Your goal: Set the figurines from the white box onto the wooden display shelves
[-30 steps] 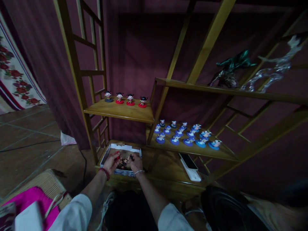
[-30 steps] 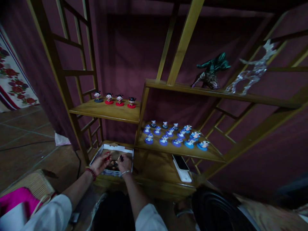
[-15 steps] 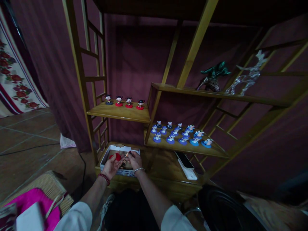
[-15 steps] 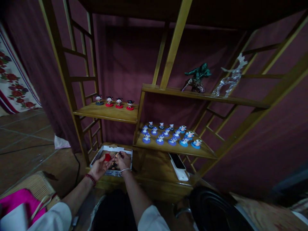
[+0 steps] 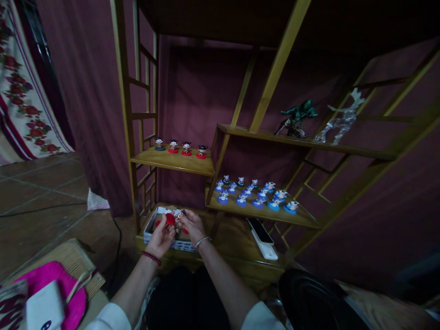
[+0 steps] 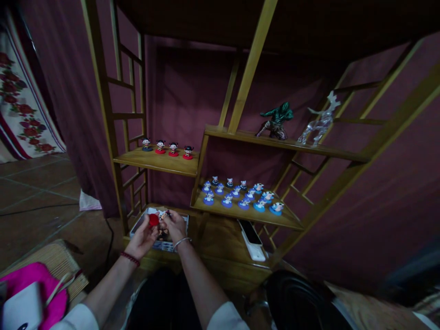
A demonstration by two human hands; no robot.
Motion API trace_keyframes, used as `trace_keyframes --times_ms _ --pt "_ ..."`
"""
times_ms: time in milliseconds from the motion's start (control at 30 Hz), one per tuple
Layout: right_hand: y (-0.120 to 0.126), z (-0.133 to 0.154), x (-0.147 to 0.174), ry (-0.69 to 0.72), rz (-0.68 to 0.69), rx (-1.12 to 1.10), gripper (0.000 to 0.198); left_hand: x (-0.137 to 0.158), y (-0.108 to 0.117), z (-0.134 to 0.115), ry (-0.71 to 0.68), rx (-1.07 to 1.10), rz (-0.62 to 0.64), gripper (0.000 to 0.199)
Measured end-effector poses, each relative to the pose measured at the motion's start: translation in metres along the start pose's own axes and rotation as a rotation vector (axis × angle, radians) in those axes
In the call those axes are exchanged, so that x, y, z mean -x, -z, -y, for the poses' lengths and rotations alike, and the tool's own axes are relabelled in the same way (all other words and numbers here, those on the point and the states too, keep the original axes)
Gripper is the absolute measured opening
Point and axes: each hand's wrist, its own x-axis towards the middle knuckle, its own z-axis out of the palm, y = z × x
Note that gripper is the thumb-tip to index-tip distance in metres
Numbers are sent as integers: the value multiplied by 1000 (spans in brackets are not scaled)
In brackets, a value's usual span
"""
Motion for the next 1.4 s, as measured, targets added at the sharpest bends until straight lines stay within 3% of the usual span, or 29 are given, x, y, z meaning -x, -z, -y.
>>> trace_keyframes --times_ms 267,533,1167,1400 --pt "-9 33 17 94 124 99 43 21 -20 -6 -11 99 90 25" --pt "-14 48 21 192 199 222 41 32 -34 -15 -12 79 138 24" --pt "-14 57 15 322 275 421 29 34 -44 -16 27 68 -11 16" --pt "-6 67 16 297 341 422 29 43 -47 -18 40 34 33 19"
